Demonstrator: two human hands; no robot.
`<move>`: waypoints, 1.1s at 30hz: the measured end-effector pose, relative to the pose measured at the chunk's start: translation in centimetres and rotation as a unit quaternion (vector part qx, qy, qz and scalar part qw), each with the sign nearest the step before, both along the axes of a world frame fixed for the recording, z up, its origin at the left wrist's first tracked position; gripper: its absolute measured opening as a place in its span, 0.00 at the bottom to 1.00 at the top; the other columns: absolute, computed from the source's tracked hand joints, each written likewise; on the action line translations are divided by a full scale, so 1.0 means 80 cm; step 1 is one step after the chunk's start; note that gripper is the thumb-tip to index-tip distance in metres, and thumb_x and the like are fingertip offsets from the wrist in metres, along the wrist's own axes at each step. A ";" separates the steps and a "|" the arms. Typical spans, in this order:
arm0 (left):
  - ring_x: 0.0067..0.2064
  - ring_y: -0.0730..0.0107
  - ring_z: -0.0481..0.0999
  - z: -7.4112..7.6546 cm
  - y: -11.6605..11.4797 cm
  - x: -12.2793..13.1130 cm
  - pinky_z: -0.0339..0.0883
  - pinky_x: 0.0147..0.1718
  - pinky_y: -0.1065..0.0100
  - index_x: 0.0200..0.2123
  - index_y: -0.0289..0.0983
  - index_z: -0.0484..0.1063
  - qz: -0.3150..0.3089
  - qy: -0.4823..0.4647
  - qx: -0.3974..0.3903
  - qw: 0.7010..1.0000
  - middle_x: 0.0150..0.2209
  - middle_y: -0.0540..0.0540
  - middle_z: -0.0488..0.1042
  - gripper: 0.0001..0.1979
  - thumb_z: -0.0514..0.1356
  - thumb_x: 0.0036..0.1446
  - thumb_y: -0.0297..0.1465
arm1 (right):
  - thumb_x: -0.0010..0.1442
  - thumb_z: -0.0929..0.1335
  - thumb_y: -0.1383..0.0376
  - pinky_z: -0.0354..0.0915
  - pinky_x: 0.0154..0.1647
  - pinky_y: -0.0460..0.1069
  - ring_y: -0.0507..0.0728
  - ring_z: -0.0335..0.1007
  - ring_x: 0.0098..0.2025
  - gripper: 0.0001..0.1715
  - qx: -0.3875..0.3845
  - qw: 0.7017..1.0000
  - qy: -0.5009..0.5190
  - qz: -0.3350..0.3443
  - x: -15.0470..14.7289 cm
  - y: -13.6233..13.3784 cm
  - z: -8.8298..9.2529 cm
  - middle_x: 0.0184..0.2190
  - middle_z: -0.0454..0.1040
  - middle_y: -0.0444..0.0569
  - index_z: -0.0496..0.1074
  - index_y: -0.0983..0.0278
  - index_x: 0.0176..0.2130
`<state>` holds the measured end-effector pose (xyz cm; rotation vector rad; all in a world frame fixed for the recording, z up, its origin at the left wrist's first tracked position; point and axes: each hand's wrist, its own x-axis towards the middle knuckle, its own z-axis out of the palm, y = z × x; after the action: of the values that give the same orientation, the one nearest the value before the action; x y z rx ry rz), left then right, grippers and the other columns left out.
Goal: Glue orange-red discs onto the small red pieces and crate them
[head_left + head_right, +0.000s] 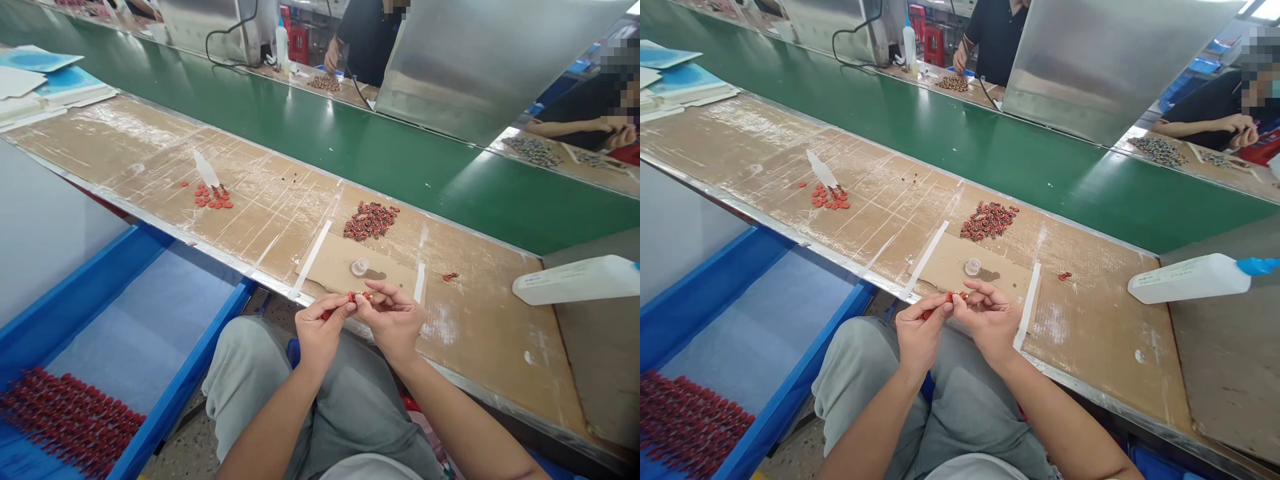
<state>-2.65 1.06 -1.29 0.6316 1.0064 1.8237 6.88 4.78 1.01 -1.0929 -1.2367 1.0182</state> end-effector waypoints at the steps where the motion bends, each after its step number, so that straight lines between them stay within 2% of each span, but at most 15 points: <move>1: 0.39 0.64 0.79 -0.001 0.000 0.000 0.76 0.40 0.62 0.33 0.40 0.81 0.001 0.007 0.003 1.000 0.35 0.46 0.80 0.06 0.68 0.48 0.27 | 0.47 0.76 0.67 0.73 0.31 0.46 0.50 0.73 0.24 0.16 -0.003 1.000 0.002 0.001 0.001 0.000 -0.001 0.19 0.73 0.39 0.77 0.62 0.39; 7: 0.41 0.65 0.79 0.000 -0.002 0.003 0.74 0.44 0.63 0.33 0.41 0.81 0.017 0.040 0.012 0.999 0.37 0.47 0.80 0.08 0.68 0.48 0.25 | 0.46 0.77 0.67 0.74 0.33 0.45 0.51 0.75 0.28 0.15 -0.014 0.998 0.053 -0.004 0.002 -0.002 -0.007 0.25 0.77 0.43 0.76 0.61 0.37; 9: 0.42 0.66 0.79 0.002 -0.002 0.006 0.73 0.45 0.65 0.34 0.41 0.81 0.021 0.025 0.012 0.999 0.38 0.47 0.80 0.09 0.68 0.47 0.24 | 0.46 0.77 0.67 0.74 0.34 0.46 0.52 0.77 0.30 0.15 -0.015 0.997 0.076 -0.006 0.000 -0.004 -0.007 0.27 0.78 0.44 0.76 0.61 0.37; 13: 0.41 0.67 0.80 0.009 -0.002 0.008 0.73 0.45 0.67 0.37 0.40 0.80 -0.022 -0.116 -0.018 0.993 0.39 0.46 0.81 0.11 0.70 0.46 0.26 | 0.49 0.76 0.65 0.75 0.36 0.49 0.53 0.78 0.31 0.15 -0.011 0.995 0.103 -0.014 0.008 -0.002 0.002 0.28 0.79 0.45 0.75 0.61 0.38; 15: 0.40 0.69 0.80 0.014 0.000 0.004 0.74 0.43 0.71 0.37 0.37 0.80 -0.043 -0.198 -0.049 0.978 0.39 0.44 0.81 0.09 0.68 0.50 0.30 | 0.49 0.76 0.65 0.75 0.37 0.52 0.54 0.78 0.31 0.15 0.026 0.995 0.082 -0.051 0.029 0.006 0.008 0.28 0.79 0.45 0.74 0.61 0.38; 18: 0.44 0.68 0.79 0.020 0.003 -0.008 0.72 0.45 0.72 0.39 0.33 0.79 -0.052 -0.289 -0.082 0.952 0.41 0.41 0.80 0.11 0.61 0.58 0.34 | 0.47 0.76 0.64 0.74 0.40 0.54 0.56 0.77 0.32 0.19 0.110 0.979 -0.051 -0.164 0.088 0.023 0.009 0.29 0.78 0.46 0.74 0.63 0.40; 20: 0.48 0.65 0.78 0.023 0.006 -0.016 0.71 0.49 0.70 0.39 0.31 0.78 -0.059 -0.330 -0.087 0.938 0.43 0.39 0.79 0.14 0.57 0.61 0.34 | 0.46 0.77 0.62 0.73 0.40 0.55 0.56 0.76 0.31 0.22 0.140 0.941 -0.197 -0.235 0.138 0.034 0.002 0.31 0.78 0.49 0.75 0.65 0.41; 22: 0.51 0.62 0.76 0.024 0.007 -0.021 0.69 0.52 0.67 0.40 0.29 0.78 -0.073 -0.355 -0.081 0.928 0.44 0.37 0.79 0.16 0.54 0.61 0.33 | 0.48 0.75 0.59 0.72 0.38 0.54 0.56 0.74 0.30 0.23 0.109 0.904 -0.312 -0.272 0.187 0.042 -0.013 0.32 0.79 0.51 0.75 0.65 0.43; 25: 0.54 0.57 0.74 0.023 0.008 -0.024 0.68 0.53 0.64 0.42 0.26 0.77 -0.100 -0.374 -0.069 0.919 0.47 0.34 0.77 0.18 0.52 0.61 0.32 | 0.50 0.73 0.56 0.71 0.39 0.52 0.56 0.75 0.30 0.24 0.062 0.854 -0.433 -0.282 0.242 0.048 -0.038 0.33 0.79 0.51 0.74 0.64 0.45; 28: 0.56 0.55 0.71 0.021 0.010 -0.022 0.66 0.55 0.63 0.43 0.25 0.76 -0.116 -0.381 -0.068 0.915 0.49 0.32 0.76 0.19 0.52 0.60 0.32 | 0.52 0.71 0.54 0.71 0.42 0.52 0.57 0.76 0.33 0.23 0.054 0.815 -0.510 -0.270 0.270 0.052 -0.058 0.33 0.80 0.49 0.74 0.63 0.45; 33: 0.59 0.51 0.68 0.019 0.011 -0.018 0.63 0.58 0.61 0.45 0.23 0.75 -0.141 -0.397 -0.062 0.905 0.52 0.30 0.73 0.20 0.52 0.60 0.33 | 0.55 0.68 0.52 0.70 0.42 0.54 0.59 0.76 0.36 0.25 0.026 0.799 -0.542 -0.260 0.277 0.056 -0.072 0.36 0.80 0.50 0.72 0.62 0.48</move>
<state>-4.11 1.97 0.25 -0.0726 0.4366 1.5190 29.04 9.26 -4.76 -1.9401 -1.6448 -0.1772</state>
